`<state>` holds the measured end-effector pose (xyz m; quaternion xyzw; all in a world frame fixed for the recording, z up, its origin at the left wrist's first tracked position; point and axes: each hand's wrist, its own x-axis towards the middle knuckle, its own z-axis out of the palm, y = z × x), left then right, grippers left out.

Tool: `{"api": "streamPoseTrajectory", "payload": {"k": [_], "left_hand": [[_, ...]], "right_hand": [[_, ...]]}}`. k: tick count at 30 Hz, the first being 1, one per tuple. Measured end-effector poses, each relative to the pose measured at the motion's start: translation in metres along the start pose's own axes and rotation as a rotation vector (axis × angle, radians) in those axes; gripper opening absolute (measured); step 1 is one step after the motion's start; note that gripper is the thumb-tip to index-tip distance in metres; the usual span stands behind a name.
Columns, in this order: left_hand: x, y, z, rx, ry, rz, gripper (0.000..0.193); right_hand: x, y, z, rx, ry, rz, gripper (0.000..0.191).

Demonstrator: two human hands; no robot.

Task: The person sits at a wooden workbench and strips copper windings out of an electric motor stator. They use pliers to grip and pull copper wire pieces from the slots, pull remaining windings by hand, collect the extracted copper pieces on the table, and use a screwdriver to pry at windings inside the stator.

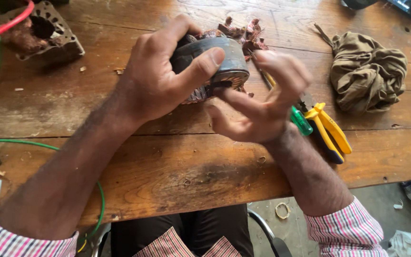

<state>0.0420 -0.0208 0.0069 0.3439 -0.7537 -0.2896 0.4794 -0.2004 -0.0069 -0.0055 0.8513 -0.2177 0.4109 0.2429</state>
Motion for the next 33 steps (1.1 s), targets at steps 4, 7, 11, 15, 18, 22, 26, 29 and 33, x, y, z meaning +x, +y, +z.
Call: {"api": "streamPoseTrajectory", "payload": {"k": [4,7,11,15,18,22,26,29,33], "left_hand": [[-0.001,0.002,-0.001,0.047,0.013,0.032,0.044],[-0.002,0.000,0.000,0.039,0.020,0.040,0.043],[-0.002,-0.002,0.000,0.042,0.028,0.042,0.042],[-0.002,-0.001,0.001,0.027,0.024,0.043,0.040],[-0.002,0.000,0.001,0.020,0.024,0.048,0.038],[-0.002,0.000,0.002,0.011,0.009,0.024,0.038],[-0.001,0.000,0.002,0.005,0.008,0.031,0.037],[0.000,0.003,0.002,0.010,0.011,0.049,0.037],[0.001,0.004,0.001,-0.038,0.025,0.112,0.041]], "right_hand": [[0.009,-0.019,0.000,-0.033,-0.265,0.037,0.032],[0.011,-0.024,-0.001,-0.035,-0.372,0.082,0.035],[0.010,-0.023,-0.003,-0.038,-0.420,0.100,0.028],[0.009,-0.022,-0.004,0.003,-0.418,0.096,0.022],[0.007,-0.022,-0.005,0.000,-0.430,0.105,0.025],[0.006,-0.022,-0.006,0.059,-0.439,0.140,0.018],[0.009,-0.021,-0.008,0.041,-0.422,0.154,0.017],[0.012,-0.021,-0.009,0.034,-0.445,0.182,0.025],[0.011,-0.020,-0.005,0.080,-0.406,0.205,0.018]]}}
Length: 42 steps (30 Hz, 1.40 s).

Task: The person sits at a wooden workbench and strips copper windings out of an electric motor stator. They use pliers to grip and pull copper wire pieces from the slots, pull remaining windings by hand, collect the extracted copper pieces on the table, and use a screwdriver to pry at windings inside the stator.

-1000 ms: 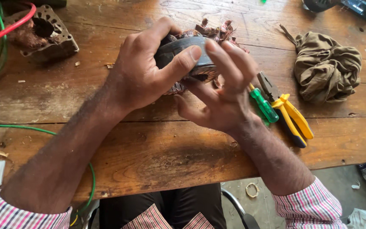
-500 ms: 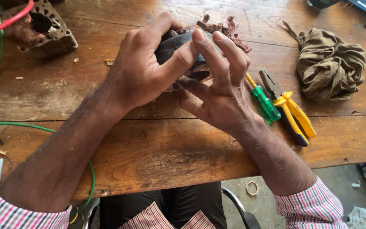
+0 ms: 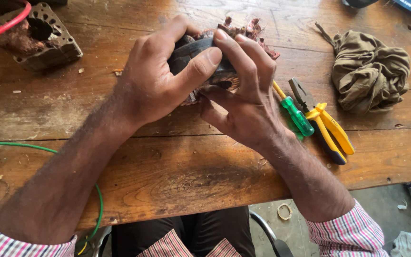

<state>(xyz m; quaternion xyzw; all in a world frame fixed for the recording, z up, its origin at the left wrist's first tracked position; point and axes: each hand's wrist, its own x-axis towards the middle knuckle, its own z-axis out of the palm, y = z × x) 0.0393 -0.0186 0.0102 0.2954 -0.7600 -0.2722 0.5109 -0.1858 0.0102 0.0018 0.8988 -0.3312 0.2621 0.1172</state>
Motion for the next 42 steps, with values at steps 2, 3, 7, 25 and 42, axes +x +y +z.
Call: {"api": "streamPoseTrajectory", "payload": {"k": [2,3,7,25,42], "left_hand": [[0.001,-0.001,-0.001,0.109,-0.015,-0.034,0.045],[0.002,-0.002,-0.002,0.160,-0.023,-0.057,0.047],[0.005,-0.008,-0.007,0.016,-0.135,-0.236,0.063],[0.003,-0.011,-0.010,0.035,-0.146,-0.250,0.075],[0.003,-0.011,-0.010,-0.042,-0.205,-0.347,0.074]], "right_hand": [[0.000,0.001,0.006,-0.001,0.041,0.029,0.018],[-0.001,0.002,0.008,-0.006,0.059,0.041,0.017],[-0.007,0.003,0.013,-0.040,0.129,0.027,0.021],[0.006,-0.013,0.002,-0.034,0.100,0.028,0.018],[0.012,-0.016,0.011,-0.060,0.142,0.123,0.038]]}}
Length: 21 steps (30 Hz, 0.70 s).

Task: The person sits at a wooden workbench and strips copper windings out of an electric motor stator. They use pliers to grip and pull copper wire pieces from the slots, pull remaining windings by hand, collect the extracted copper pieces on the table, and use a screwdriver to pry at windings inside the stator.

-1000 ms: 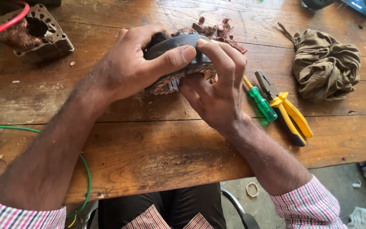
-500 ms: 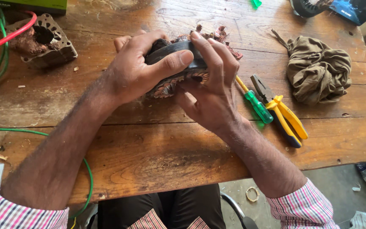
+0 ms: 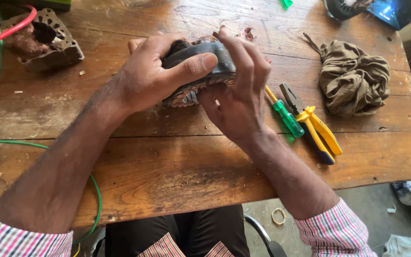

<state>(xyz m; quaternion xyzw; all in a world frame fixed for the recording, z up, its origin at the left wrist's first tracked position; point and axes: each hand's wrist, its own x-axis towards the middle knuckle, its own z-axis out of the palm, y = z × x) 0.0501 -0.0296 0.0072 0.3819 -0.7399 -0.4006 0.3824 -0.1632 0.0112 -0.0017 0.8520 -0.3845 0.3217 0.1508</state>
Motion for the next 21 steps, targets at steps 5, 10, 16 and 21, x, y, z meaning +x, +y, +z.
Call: {"api": "streamPoseTrajectory", "payload": {"k": [5,10,16,21], "left_hand": [[0.001,-0.002,0.000,0.019,0.017,0.077,0.075],[0.006,-0.001,0.004,0.054,0.009,-0.003,0.071],[0.010,0.003,0.009,0.046,0.000,-0.046,0.063],[0.013,0.006,0.012,0.051,0.001,-0.064,0.060]], "right_hand": [[-0.001,0.000,-0.011,0.003,-0.061,-0.040,0.024],[-0.004,0.008,-0.013,0.074,-0.128,0.009,0.015],[-0.006,0.015,-0.013,0.143,-0.094,0.061,0.007],[-0.009,0.015,-0.022,0.199,-0.136,0.067,0.017]]}}
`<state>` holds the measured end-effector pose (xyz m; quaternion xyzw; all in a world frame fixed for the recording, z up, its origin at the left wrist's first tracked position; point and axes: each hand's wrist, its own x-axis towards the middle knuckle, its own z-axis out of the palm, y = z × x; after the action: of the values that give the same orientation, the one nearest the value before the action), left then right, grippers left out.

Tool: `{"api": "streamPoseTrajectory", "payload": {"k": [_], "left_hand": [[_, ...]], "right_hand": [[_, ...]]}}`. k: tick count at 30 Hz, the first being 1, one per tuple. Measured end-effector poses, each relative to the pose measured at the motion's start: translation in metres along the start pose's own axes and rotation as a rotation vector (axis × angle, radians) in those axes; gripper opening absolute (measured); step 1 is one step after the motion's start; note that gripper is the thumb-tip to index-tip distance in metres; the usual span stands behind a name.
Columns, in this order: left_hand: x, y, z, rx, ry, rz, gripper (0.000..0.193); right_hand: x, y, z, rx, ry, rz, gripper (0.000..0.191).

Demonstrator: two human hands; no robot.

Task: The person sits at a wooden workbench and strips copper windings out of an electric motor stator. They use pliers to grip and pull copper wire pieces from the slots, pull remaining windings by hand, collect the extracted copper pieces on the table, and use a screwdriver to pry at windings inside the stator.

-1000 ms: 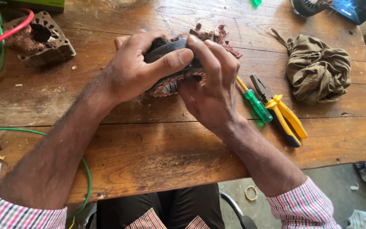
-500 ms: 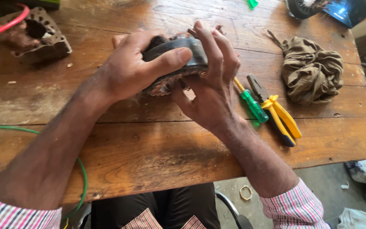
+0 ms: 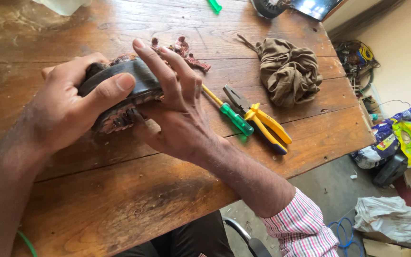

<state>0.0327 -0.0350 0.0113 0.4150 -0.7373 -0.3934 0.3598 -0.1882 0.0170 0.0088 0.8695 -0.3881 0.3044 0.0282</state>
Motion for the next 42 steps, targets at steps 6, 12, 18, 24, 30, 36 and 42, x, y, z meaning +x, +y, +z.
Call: {"api": "streamPoseTrajectory", "payload": {"k": [6,12,18,24,30,36,42], "left_hand": [[0.001,0.000,0.001,-0.032,-0.024,-0.028,0.061],[0.001,-0.002,0.000,-0.012,-0.048,-0.073,0.059],[-0.001,-0.001,0.000,-0.056,-0.073,-0.024,0.060],[-0.003,-0.006,-0.002,-0.082,-0.087,-0.027,0.062],[-0.002,-0.014,-0.001,-0.094,-0.076,0.010,0.066],[-0.004,-0.016,0.001,-0.119,-0.088,-0.026,0.072],[-0.007,-0.012,-0.001,-0.092,-0.094,-0.065,0.072]], "right_hand": [[-0.001,-0.003,-0.003,-0.061,0.008,0.011,0.016],[-0.001,-0.001,0.004,-0.089,0.038,0.028,0.013],[-0.001,0.001,0.017,-0.004,0.125,0.073,0.049],[-0.004,0.002,0.032,0.107,0.229,0.113,0.081],[-0.003,0.002,0.032,0.026,0.246,0.079,0.076],[0.006,0.006,0.031,-0.095,0.273,-0.032,0.062],[0.008,0.002,0.022,-0.028,0.245,-0.001,0.054]]}}
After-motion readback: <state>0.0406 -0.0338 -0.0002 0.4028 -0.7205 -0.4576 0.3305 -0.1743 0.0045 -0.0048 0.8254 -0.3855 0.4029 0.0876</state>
